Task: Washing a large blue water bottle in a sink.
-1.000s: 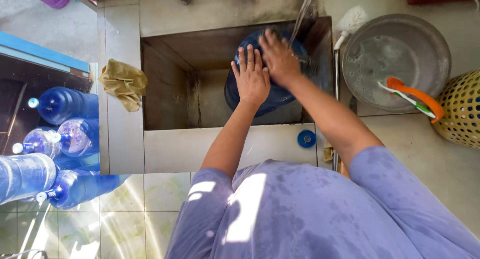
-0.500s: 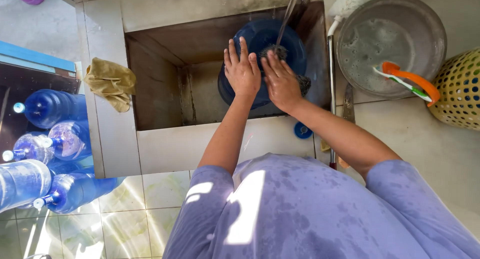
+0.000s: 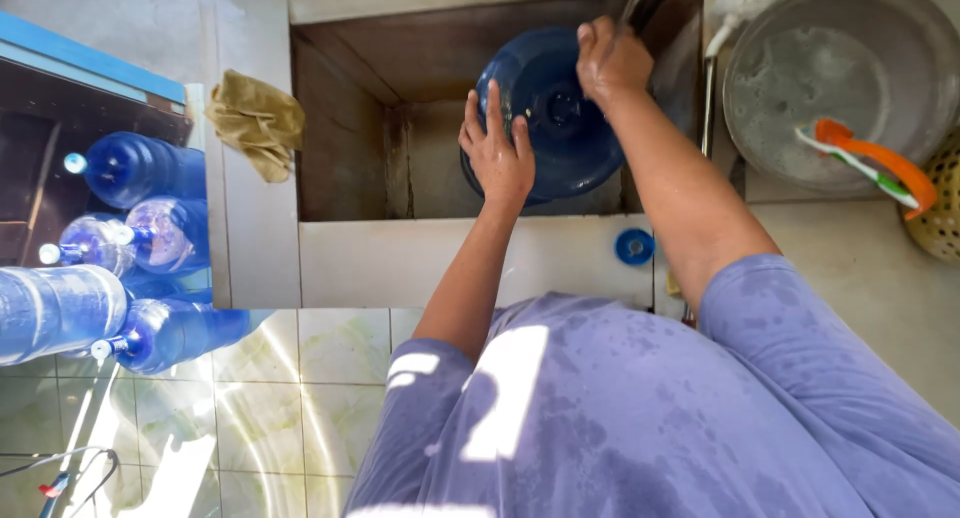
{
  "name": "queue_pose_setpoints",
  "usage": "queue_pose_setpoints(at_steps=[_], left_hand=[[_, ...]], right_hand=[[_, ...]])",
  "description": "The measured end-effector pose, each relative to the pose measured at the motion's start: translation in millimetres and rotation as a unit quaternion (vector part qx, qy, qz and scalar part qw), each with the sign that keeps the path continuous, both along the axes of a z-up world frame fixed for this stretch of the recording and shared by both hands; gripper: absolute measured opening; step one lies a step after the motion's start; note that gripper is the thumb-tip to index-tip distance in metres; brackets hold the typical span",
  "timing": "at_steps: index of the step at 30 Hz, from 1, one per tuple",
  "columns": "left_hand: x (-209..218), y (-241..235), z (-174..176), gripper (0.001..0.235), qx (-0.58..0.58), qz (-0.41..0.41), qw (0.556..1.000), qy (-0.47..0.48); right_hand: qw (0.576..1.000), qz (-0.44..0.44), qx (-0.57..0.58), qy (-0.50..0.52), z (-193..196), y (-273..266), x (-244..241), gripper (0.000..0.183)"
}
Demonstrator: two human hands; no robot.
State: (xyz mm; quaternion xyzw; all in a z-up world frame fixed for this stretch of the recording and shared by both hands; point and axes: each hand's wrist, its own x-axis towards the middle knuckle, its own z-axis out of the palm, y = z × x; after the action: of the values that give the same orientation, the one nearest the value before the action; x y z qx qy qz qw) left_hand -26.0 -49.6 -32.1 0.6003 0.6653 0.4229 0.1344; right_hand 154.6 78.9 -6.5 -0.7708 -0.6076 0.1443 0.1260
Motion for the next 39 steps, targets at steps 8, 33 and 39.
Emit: queue_pose_setpoints(at_steps=[8,33,39], left_hand=[[23,9,-3,0.057,-0.031,0.074,0.99,-0.113],[-33,59,71,0.059,-0.174,-0.126,0.939,0.269],[-17,60,49,0.058,-0.169,-0.06,0.953,0.246]], right_hand=[[0.935,-0.201,-0.088,0.279,-78,-60,73,0.075],[0.973,0.17,0.135,0.073,0,-39,6,0.039],[0.931,0.272,0.235,-0.07,19,-116,-24,0.041]])
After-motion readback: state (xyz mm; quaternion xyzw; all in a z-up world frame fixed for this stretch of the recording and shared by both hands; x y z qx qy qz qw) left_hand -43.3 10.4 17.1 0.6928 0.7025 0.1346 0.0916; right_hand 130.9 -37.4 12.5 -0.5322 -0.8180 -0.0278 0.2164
